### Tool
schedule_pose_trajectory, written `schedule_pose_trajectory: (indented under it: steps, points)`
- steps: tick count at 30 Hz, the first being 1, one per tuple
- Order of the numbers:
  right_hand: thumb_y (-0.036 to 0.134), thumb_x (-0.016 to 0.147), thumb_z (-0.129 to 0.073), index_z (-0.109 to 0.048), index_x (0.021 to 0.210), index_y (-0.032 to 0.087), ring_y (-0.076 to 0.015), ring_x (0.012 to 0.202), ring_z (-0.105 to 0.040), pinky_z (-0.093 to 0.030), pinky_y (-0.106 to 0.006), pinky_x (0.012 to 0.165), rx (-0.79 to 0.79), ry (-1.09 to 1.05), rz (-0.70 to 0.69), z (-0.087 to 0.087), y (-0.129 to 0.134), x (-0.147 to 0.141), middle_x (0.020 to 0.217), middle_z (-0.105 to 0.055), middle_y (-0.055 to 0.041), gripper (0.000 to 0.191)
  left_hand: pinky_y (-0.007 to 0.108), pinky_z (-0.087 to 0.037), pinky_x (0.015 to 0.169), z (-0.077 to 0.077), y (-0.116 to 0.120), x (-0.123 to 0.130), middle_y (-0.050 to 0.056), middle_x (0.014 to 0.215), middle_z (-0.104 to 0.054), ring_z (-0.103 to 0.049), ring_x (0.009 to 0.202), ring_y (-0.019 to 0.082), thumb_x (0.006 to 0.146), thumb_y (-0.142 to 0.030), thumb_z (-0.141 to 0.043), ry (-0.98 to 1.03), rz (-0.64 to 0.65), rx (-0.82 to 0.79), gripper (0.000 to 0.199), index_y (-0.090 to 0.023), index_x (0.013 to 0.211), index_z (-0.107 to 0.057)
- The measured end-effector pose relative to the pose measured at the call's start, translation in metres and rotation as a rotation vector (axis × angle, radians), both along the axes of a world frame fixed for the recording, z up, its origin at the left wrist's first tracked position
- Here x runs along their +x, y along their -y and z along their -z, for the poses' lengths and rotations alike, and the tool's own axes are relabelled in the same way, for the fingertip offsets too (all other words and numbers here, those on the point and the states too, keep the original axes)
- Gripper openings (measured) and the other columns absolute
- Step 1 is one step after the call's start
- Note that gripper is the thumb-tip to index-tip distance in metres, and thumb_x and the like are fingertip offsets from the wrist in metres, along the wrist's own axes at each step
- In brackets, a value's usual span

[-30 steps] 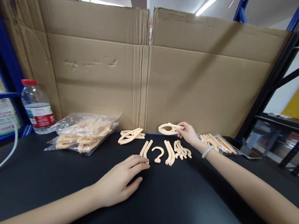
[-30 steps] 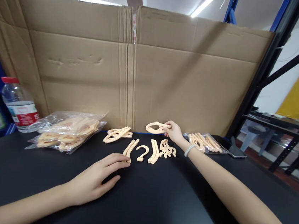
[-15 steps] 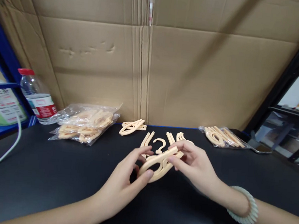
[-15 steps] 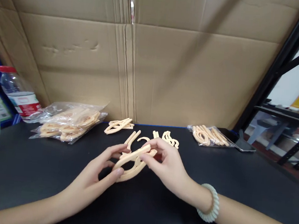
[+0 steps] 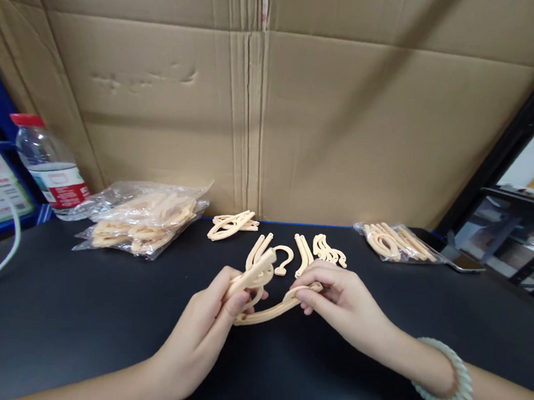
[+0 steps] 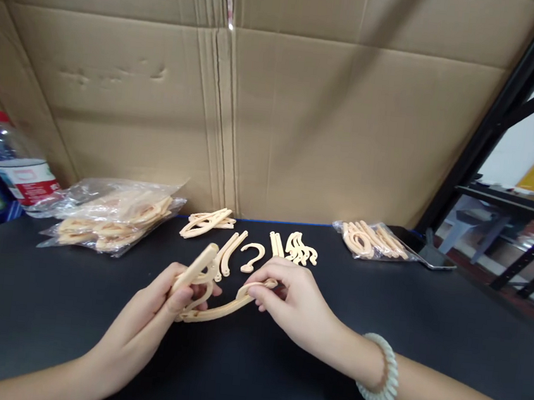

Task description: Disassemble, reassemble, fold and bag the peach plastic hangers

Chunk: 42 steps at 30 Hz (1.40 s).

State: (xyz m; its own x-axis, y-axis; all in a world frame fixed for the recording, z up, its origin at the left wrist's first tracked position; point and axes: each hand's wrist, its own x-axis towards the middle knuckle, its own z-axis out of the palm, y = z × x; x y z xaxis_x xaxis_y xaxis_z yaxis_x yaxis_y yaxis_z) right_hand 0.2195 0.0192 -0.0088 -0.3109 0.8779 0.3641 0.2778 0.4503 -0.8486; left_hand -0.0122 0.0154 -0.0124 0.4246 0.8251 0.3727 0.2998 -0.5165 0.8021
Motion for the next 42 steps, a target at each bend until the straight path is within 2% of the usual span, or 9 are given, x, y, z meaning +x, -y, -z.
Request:
schedule_pose_trajectory:
  steps: [4,9,14,17,22,28,31,37,42]
  points:
    - [0.041,0.091,-0.054,-0.056,0.079,0.021,-0.0139,0.066,-0.05,-0.044,-0.028,0.06,0.085,-0.037,0.136,-0.001,-0.004,0.003,0.074,-0.055,-0.0007,0.023,0.023,-0.046,0.065,0.002,-0.002,-0.001,0.0,0.084,-0.058,-0.056,0.073,0.015,0.1,-0.042,-0.036,0.054,-0.08,0.025,0.026,-0.023,0.093,-0.052]
    - [0.049,0.088,-0.057,-0.048,0.082,0.021,-0.0118,0.063,-0.05,-0.043,-0.023,0.049,-0.142,-0.278,0.109,0.008,-0.012,0.003,0.08,-0.054,-0.0014,0.03,0.023,-0.041,0.061,-0.004,-0.002,-0.001,-0.001,0.078,-0.051,-0.049,0.068,0.013,0.1,-0.038,-0.038,-0.01,-0.037,0.041,0.025,-0.022,0.091,-0.055]
    - [0.043,0.079,-0.071,-0.05,0.081,0.02,-0.0133,0.071,-0.062,-0.057,-0.028,0.063,-0.313,-0.446,-0.018,0.014,-0.012,-0.003,0.084,-0.059,-0.001,0.031,0.031,-0.044,0.086,-0.006,0.0,0.0,0.006,0.106,-0.058,-0.056,0.097,0.02,0.097,-0.036,-0.04,-0.067,0.157,0.099,0.021,-0.021,0.093,-0.054]
    - [0.037,0.078,-0.073,-0.055,0.083,0.019,-0.0146,0.077,-0.066,-0.06,-0.031,0.07,-0.313,-0.472,-0.043,0.015,-0.007,-0.008,0.09,-0.063,-0.002,0.026,0.034,-0.044,0.091,-0.006,-0.002,0.0,0.008,0.114,-0.057,-0.053,0.107,0.023,0.096,-0.039,-0.043,-0.087,0.245,-0.024,0.021,-0.021,0.092,-0.052]
    - [0.028,0.081,-0.072,-0.059,0.082,0.019,-0.0131,0.078,-0.066,-0.056,-0.026,0.071,-0.197,-0.405,-0.085,0.013,0.002,-0.015,0.089,-0.066,-0.0015,0.016,0.028,-0.046,0.069,-0.004,-0.01,0.003,0.003,0.09,-0.06,-0.056,0.076,0.015,0.095,-0.044,-0.046,0.01,0.308,-0.336,0.025,-0.019,0.097,-0.051]
    - [0.025,0.081,-0.072,-0.062,0.082,0.02,-0.0132,0.075,-0.065,-0.053,-0.025,0.066,-0.155,-0.349,-0.076,0.017,0.005,-0.018,0.082,-0.067,-0.0004,0.011,0.021,-0.038,0.057,-0.002,-0.011,0.008,-0.001,0.078,-0.058,-0.047,0.06,0.009,0.093,-0.038,-0.052,0.023,0.293,-0.475,0.025,-0.016,0.105,-0.056]
    - [0.025,0.082,-0.07,-0.067,0.085,0.02,-0.0135,0.071,-0.063,-0.05,-0.025,0.062,-0.07,-0.227,-0.037,0.017,0.004,-0.016,0.078,-0.066,-0.0006,0.006,0.021,-0.036,0.055,-0.004,-0.01,0.008,-0.001,0.074,-0.056,-0.045,0.06,0.01,0.095,-0.037,-0.049,-0.038,0.28,-0.409,0.026,-0.014,0.102,-0.06]
    - [0.014,0.085,-0.065,-0.071,0.085,0.019,-0.0152,0.076,-0.063,-0.048,-0.028,0.069,0.232,-0.039,-0.021,0.015,0.004,-0.015,0.079,-0.068,-0.0019,0.008,0.023,-0.036,0.056,-0.005,-0.01,0.006,0.0,0.072,-0.06,-0.049,0.061,0.012,0.098,-0.042,-0.038,-0.243,0.254,-0.257,0.035,-0.016,0.102,-0.062]
    - [0.011,0.086,-0.063,-0.069,0.084,0.019,-0.0139,0.071,-0.062,-0.049,-0.026,0.065,0.347,0.015,0.004,0.015,0.005,-0.016,0.076,-0.067,-0.0012,0.01,0.021,-0.032,0.052,-0.006,-0.011,0.005,-0.005,0.061,-0.048,-0.039,0.054,0.01,0.099,-0.038,-0.036,-0.317,0.244,-0.158,0.035,-0.016,0.088,-0.06]
